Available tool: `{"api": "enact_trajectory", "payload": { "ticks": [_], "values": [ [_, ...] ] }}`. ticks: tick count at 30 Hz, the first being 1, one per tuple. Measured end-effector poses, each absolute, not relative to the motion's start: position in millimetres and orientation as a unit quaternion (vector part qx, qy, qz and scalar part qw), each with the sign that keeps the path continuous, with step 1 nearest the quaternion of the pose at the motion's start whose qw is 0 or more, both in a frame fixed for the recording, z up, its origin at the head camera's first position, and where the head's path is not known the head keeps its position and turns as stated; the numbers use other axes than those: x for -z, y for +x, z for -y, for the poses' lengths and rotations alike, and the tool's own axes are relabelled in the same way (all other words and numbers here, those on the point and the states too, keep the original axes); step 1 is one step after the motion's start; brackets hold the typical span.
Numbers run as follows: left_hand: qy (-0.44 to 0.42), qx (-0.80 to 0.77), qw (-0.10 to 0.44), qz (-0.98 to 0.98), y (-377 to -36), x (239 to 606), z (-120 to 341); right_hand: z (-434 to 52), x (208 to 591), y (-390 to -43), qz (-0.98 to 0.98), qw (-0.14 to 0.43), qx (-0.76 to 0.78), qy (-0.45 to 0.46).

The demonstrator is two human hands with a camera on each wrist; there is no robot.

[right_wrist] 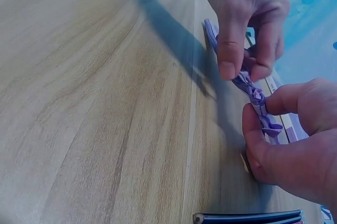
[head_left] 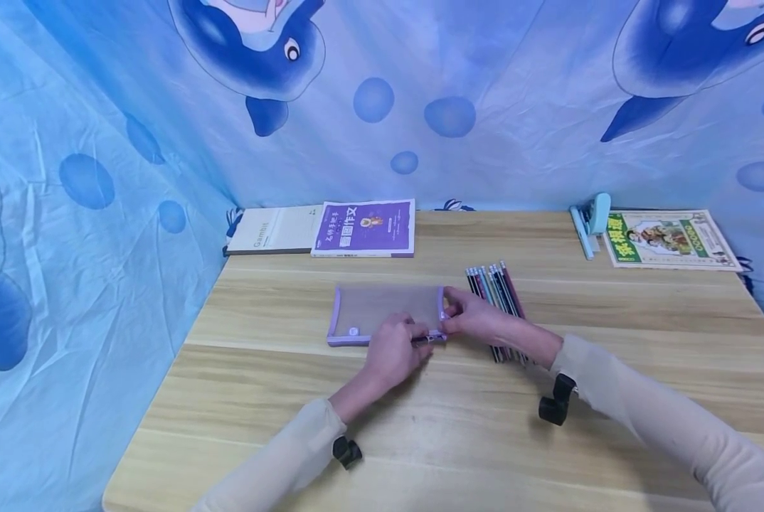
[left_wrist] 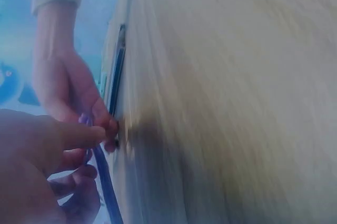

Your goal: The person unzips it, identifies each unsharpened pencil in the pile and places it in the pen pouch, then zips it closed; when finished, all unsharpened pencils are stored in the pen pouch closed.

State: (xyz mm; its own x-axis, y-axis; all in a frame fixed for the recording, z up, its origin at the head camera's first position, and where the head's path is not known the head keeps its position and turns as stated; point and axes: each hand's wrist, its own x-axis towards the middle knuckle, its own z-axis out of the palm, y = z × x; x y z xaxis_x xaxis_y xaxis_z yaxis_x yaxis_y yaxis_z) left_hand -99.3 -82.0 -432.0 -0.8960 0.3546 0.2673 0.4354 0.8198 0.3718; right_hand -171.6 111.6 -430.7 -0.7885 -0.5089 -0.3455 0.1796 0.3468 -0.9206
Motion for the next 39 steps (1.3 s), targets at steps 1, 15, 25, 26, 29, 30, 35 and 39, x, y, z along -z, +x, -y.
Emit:
{"api": "enact_trajectory", "payload": {
  "ticks": [1, 15, 25, 26, 29, 30, 35, 39],
  "values": [
    [-0.209, 0.212, 0.089, 0.950, -99, 432, 85, -111, 431, -172, -0.761, 0.307, 0.560, -0.109],
    [-0.113, 0.196, 0.096, 0.969, -91, 435, 171, -116, 432, -171, -0.757, 0.317, 0.563, -0.099],
    [-0.071, 0.192, 0.131, 0.970, -83, 434, 214, -119, 433, -172, -0.742, 0.317, 0.584, -0.081],
    [-0.068, 0.189, 0.131, 0.971, -82, 435, 217, -119, 432, -172, -0.741, 0.318, 0.587, -0.080],
    [-0.064, 0.182, 0.124, 0.973, -81, 434, 221, -119, 431, -172, -0.744, 0.317, 0.583, -0.077],
    [-0.062, 0.181, 0.122, 0.974, -81, 434, 222, -119, 431, -172, -0.747, 0.315, 0.581, -0.076],
    [-0.059, 0.154, 0.095, 0.982, -80, 433, 216, -119, 430, -174, -0.717, 0.336, 0.607, -0.064],
    [-0.087, 0.156, 0.082, 0.980, -83, 429, 202, -118, 429, -178, -0.689, 0.358, 0.628, -0.058]
  ]
}}
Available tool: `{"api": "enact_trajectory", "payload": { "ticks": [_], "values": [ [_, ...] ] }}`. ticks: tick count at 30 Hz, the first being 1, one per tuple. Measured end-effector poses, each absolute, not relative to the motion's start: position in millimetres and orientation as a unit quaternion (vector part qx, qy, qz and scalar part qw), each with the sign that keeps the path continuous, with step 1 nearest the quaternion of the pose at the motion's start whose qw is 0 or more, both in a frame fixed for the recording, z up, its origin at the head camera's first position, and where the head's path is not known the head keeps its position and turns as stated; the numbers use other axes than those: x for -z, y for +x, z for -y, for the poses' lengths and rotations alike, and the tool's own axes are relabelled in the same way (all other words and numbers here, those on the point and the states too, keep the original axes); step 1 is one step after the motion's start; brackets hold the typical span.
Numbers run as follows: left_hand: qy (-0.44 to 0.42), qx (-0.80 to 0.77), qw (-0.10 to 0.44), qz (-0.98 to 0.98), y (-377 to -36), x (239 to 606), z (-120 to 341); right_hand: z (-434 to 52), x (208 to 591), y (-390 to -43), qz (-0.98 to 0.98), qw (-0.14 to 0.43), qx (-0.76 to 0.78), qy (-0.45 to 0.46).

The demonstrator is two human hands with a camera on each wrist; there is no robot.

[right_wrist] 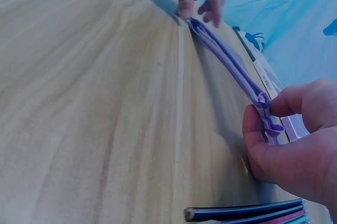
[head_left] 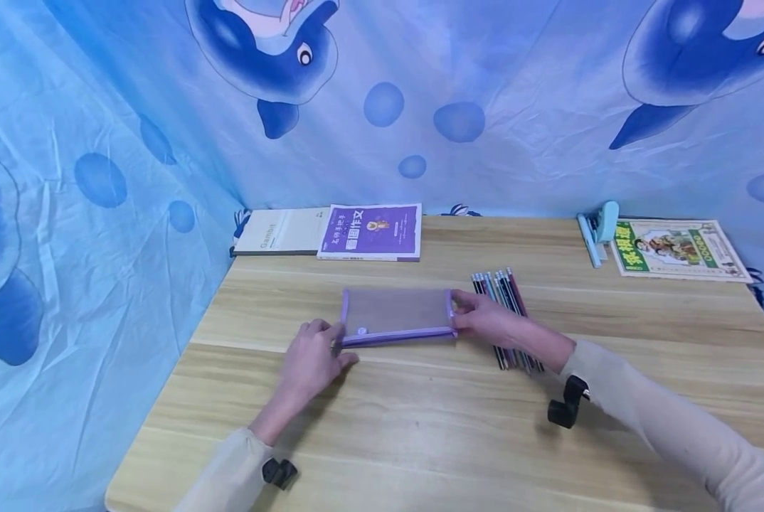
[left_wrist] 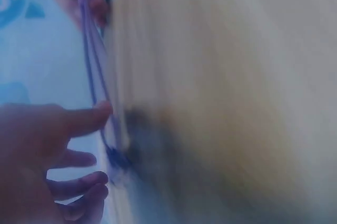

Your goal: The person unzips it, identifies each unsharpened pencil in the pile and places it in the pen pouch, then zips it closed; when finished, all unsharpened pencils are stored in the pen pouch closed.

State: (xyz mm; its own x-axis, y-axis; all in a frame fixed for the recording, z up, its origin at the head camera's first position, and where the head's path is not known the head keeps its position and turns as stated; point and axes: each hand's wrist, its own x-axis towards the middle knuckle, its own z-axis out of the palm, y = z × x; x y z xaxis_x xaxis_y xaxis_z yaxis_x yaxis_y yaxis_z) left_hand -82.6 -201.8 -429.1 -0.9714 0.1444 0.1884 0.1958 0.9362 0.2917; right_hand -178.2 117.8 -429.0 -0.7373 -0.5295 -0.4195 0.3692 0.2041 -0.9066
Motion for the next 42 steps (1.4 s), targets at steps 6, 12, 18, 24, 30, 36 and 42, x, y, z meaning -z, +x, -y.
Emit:
{"api": "enact_trajectory", "payload": {
  "ticks": [6, 12, 18, 24, 30, 36, 42],
  "values": [
    [-0.227, 0.193, 0.032, 0.954, -105, 419, 175, -116, 421, -185, -0.713, 0.361, 0.596, -0.076],
    [-0.307, 0.197, -0.038, 0.930, -114, 415, 165, -117, 419, -188, -0.717, 0.367, 0.584, -0.098],
    [-0.352, 0.193, -0.026, 0.916, -116, 415, 160, -119, 418, -191, -0.720, 0.361, 0.582, -0.113],
    [-0.350, 0.195, -0.016, 0.916, -114, 413, 156, -120, 414, -191, -0.741, 0.341, 0.565, -0.119],
    [-0.332, 0.201, 0.013, 0.921, -111, 410, 153, -136, 402, -195, -0.833, 0.250, 0.474, -0.134],
    [-0.283, 0.226, 0.015, 0.932, -111, 408, 149, -155, 397, -191, -0.883, 0.183, 0.406, -0.146],
    [-0.240, 0.261, 0.009, 0.935, -112, 404, 142, -158, 406, -182, -0.904, 0.166, 0.355, -0.170]
  ]
}}
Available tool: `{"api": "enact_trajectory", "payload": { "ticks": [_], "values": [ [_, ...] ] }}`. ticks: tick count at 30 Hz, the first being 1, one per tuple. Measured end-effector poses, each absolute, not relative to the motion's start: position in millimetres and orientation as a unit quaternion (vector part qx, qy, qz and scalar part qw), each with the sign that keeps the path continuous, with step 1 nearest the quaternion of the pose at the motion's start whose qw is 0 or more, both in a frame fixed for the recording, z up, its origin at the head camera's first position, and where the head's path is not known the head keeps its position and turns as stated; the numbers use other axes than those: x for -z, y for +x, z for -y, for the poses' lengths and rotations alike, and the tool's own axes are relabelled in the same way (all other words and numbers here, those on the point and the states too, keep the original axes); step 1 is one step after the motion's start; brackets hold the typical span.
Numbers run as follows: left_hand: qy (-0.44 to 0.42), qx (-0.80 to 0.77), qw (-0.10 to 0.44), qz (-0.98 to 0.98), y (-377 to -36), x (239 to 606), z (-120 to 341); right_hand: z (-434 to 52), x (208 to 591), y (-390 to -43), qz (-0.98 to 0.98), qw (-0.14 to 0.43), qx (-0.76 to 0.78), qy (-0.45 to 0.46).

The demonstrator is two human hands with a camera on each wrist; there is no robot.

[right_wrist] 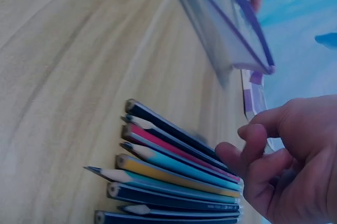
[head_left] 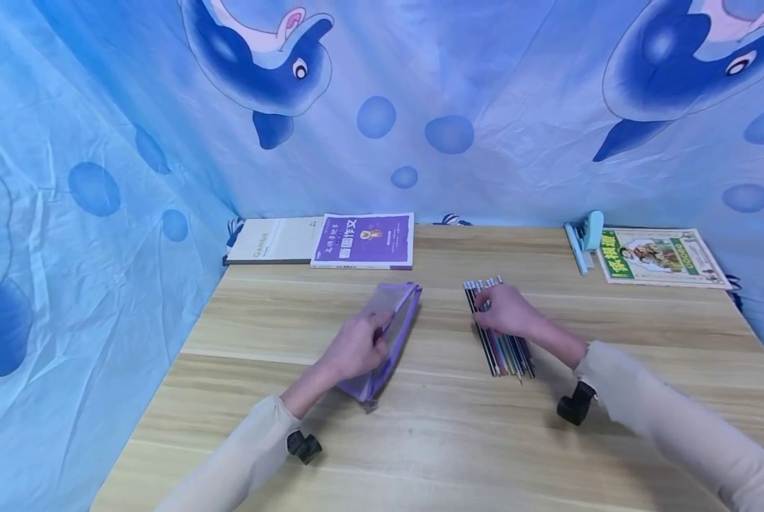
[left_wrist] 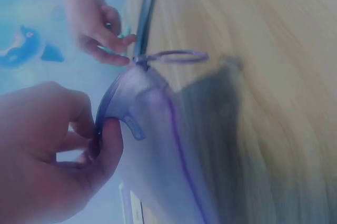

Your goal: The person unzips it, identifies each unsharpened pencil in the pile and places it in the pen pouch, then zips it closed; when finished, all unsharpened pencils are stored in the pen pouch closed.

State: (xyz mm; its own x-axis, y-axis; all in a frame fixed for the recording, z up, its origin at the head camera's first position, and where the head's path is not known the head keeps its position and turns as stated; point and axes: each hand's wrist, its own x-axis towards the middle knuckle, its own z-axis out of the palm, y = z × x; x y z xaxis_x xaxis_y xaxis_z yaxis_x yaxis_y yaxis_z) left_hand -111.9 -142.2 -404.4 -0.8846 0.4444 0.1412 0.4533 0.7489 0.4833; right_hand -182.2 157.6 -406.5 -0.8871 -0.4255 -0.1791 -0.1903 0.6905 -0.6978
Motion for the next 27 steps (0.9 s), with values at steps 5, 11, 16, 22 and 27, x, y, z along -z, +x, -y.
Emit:
{"api": "enact_trajectory", "payload": {
  "ticks": [5, 11, 16, 22, 27],
  "values": [
    [-0.214, 0.284, -0.002, 0.935, -112, 402, 137, -153, 409, -177, -0.916, 0.169, 0.331, -0.155],
    [-0.200, 0.300, -0.007, 0.933, -112, 402, 134, -145, 411, -176, -0.925, 0.162, 0.311, -0.147],
    [-0.191, 0.315, -0.018, 0.929, -113, 403, 133, -134, 415, -177, -0.941, 0.152, 0.259, -0.158],
    [-0.183, 0.327, -0.037, 0.926, -114, 404, 131, -123, 415, -180, -0.951, 0.144, 0.221, -0.162],
    [-0.181, 0.341, -0.040, 0.922, -115, 404, 129, -121, 417, -185, -0.951, 0.149, 0.220, -0.159]
  ]
}}
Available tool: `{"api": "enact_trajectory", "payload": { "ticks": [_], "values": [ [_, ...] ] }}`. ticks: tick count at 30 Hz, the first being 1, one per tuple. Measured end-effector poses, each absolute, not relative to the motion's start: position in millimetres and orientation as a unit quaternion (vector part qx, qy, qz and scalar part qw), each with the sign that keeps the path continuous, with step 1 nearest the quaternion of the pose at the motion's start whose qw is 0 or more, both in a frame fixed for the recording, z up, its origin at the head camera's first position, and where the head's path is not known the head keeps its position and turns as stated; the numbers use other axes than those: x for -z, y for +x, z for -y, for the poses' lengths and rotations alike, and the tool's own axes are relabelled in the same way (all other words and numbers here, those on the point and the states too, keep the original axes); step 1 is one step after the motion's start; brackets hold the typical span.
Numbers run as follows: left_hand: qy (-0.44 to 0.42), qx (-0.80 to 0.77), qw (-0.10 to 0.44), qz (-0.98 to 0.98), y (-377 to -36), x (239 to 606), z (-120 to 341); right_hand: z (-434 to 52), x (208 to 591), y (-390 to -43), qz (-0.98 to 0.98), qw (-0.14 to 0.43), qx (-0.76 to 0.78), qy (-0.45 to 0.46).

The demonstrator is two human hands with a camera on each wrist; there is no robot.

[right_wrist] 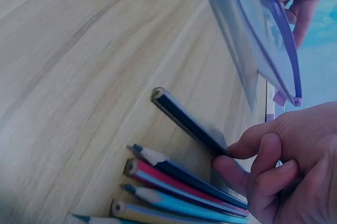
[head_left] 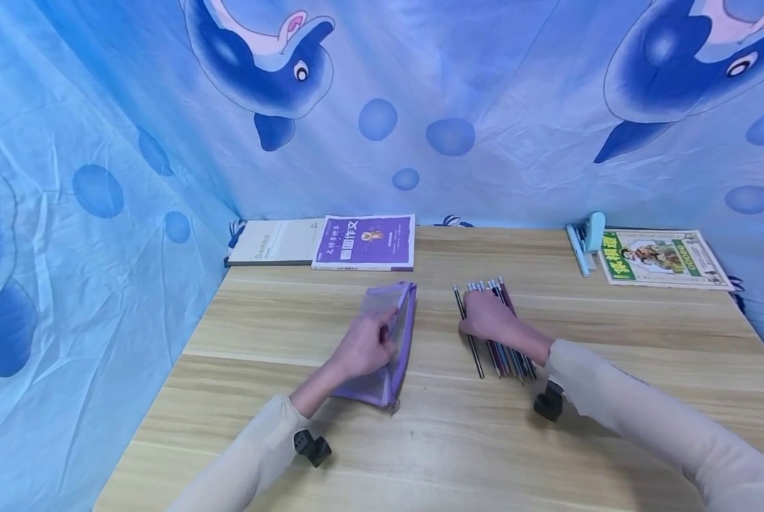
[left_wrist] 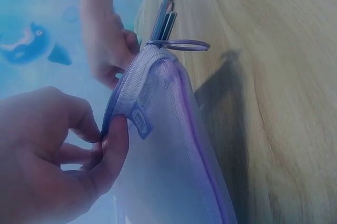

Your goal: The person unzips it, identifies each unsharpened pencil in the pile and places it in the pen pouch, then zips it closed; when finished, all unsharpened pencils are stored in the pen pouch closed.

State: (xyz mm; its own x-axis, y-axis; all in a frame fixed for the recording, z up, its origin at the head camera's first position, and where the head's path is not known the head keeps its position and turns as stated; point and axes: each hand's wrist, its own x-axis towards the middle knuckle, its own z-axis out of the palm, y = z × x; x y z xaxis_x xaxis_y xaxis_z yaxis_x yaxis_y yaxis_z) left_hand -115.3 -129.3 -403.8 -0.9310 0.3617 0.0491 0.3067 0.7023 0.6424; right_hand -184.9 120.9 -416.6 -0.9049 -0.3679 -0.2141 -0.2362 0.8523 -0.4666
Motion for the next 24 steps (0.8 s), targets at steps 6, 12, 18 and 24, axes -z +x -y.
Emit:
{"api": "enact_trajectory", "payload": {
  "ticks": [6, 12, 18, 24],
  "values": [
    [0.176, -0.363, 0.051, -0.914, -117, 405, 127, -123, 417, -185, -0.925, 0.190, 0.295, -0.145],
    [0.162, -0.378, 0.055, -0.910, -116, 403, 126, -121, 409, -178, -0.891, 0.226, 0.377, -0.113],
    [0.148, -0.388, 0.052, -0.908, -117, 399, 124, -105, 393, -170, -0.829, 0.234, 0.501, -0.077],
    [0.147, -0.396, 0.044, -0.905, -119, 398, 121, -87, 387, -163, -0.781, 0.222, 0.580, -0.070]
  ]
}}
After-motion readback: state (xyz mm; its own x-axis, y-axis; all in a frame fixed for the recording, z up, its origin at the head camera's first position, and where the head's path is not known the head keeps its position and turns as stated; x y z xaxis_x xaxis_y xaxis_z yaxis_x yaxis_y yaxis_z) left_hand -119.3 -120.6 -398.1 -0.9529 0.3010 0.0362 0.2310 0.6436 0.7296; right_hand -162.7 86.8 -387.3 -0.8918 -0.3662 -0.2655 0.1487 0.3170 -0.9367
